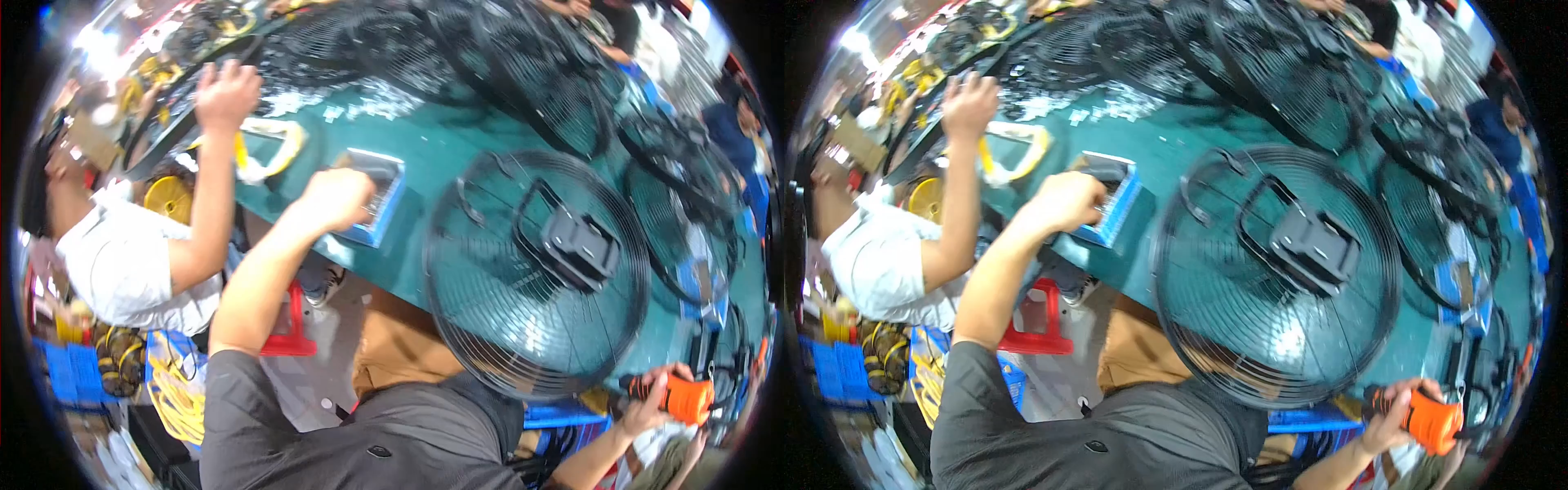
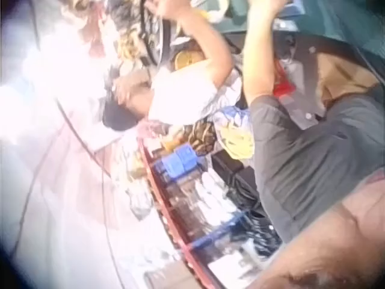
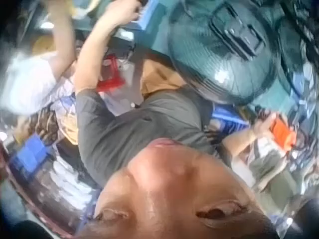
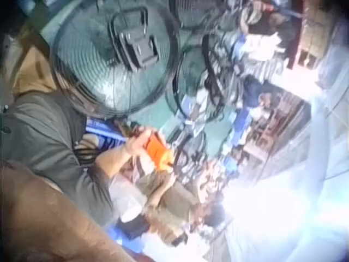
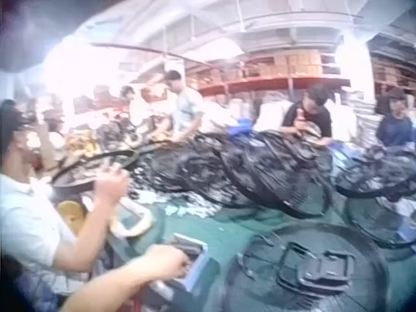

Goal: Assemble the outer mesh grill and components of industrial or floor electric fans using a power screwdriver.

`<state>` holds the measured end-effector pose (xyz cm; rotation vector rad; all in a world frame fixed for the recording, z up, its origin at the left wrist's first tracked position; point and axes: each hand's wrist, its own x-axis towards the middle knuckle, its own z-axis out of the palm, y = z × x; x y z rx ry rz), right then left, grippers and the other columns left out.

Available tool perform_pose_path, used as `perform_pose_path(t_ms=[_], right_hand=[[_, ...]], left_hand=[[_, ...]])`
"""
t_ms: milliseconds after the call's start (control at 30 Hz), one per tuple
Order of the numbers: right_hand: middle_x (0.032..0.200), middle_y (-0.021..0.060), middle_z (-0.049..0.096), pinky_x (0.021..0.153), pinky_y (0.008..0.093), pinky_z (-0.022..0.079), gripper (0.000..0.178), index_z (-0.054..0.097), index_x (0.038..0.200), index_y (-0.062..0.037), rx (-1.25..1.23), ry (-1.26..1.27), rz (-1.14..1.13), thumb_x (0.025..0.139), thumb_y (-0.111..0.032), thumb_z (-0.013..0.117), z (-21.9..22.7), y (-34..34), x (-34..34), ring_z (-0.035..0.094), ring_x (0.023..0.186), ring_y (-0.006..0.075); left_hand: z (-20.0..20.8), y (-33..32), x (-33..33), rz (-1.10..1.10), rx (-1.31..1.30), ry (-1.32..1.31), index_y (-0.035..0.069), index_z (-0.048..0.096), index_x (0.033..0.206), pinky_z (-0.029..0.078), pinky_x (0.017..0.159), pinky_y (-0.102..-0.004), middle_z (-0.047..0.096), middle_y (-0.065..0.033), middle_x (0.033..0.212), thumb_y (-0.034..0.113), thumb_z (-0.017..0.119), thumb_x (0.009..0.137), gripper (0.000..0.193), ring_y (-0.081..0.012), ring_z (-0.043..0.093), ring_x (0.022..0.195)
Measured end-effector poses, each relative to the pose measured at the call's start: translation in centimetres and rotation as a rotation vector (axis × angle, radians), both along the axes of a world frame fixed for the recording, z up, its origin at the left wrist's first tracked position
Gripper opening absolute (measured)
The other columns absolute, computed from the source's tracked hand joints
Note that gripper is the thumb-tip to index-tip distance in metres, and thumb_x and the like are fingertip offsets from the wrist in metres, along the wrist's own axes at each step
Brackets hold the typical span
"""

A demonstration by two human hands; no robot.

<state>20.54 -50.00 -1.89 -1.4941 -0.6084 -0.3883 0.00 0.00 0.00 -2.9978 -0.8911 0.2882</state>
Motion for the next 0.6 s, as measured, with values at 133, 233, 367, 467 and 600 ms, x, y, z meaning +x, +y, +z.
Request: perform_pose_path(t_ms=[133, 233, 367, 467, 600], right_hand=[[0.087, 0.0099, 0.05, 0.067, 0.0249, 0.042, 0.038, 0.038, 0.121, 0.0012, -0.014, 0.022, 0.016, 0.088, -0.001, 0.057, -0.3, 1.1, -0.7, 0.049, 0.069, 0.013], [0.087, 0.0064, 0.052, 0.06, 0.0224, 0.04, 0.035, 0.042, 0.121, 0.0012, -0.01, 0.01, 0.019, 0.09, -0.003, 0.058, 0.6, 1.4, -0.7, 0.047, 0.068, 0.0107], [0.086, 0.0063, 0.053, 0.065, 0.0221, 0.039, 0.032, 0.046, 0.12, 0.0027, -0.011, 0.05, 0.021, 0.09, -0.001, 0.056, 0.4, 1.3, 0.4, 0.048, 0.07, 0.0108], [0.097, 0.0107, 0.053, 0.061, 0.0264, 0.044, 0.051, 0.038, 0.13, -0.0037, -0.013, 0.047, 0.044, 0.085, 0.003, 0.06, 1.7, 1.6, -0.3, 0.051, 0.07, 0.0153], [0.105, 0.0149, 0.054, 0.055, 0.0297, 0.049, 0.069, 0.031, 0.135, -0.0096, 0.024, 0.071, 0.068, 0.078, 0.01, 0.064, 2.1, 2.4, -0.7, 0.053, 0.068, 0.0193]], left_hand=[[0.6, 0.6, -0.5, 0.032, -0.044, -0.086, 0.013, 0.071, 0.08, 0.053, 0.073, -0.0403, 0.069, -0.0093, 0.079, 0.019, 0.067, 0.071, 0.011, -0.0276, 0.067, 0.081], [-0.1, 0.7, -1.6, 0.03, -0.095, -0.145, 0.013, 0.071, 0.078, 0.052, 0.072, -0.0411, 0.069, -0.0089, 0.078, 0.018, 0.065, 0.072, 0.01, -0.0287, 0.067, 0.08], [0.1, 0.9, -1.9, 0.047, -0.101, -0.24, 0.013, 0.069, 0.077, 0.052, 0.069, -0.0423, 0.068, -0.009, 0.076, 0.018, 0.064, 0.071, 0.009, -0.0303, 0.066, 0.079], [0.2, 0.6, -1.8, 0.018, -0.141, -0.278, 0.012, 0.072, 0.085, 0.053, 0.072, -0.041, 0.07, -0.0077, 0.08, 0.021, 0.068, 0.07, 0.018, -0.0278, 0.067, 0.083], [0.6, 0.6, -1.2, 0.007, -0.111, -0.166, 0.012, 0.072, 0.088, 0.052, 0.074, -0.0406, 0.07, -0.0089, 0.081, 0.019, 0.07, 0.069, 0.02, -0.0281, 0.067, 0.085]])
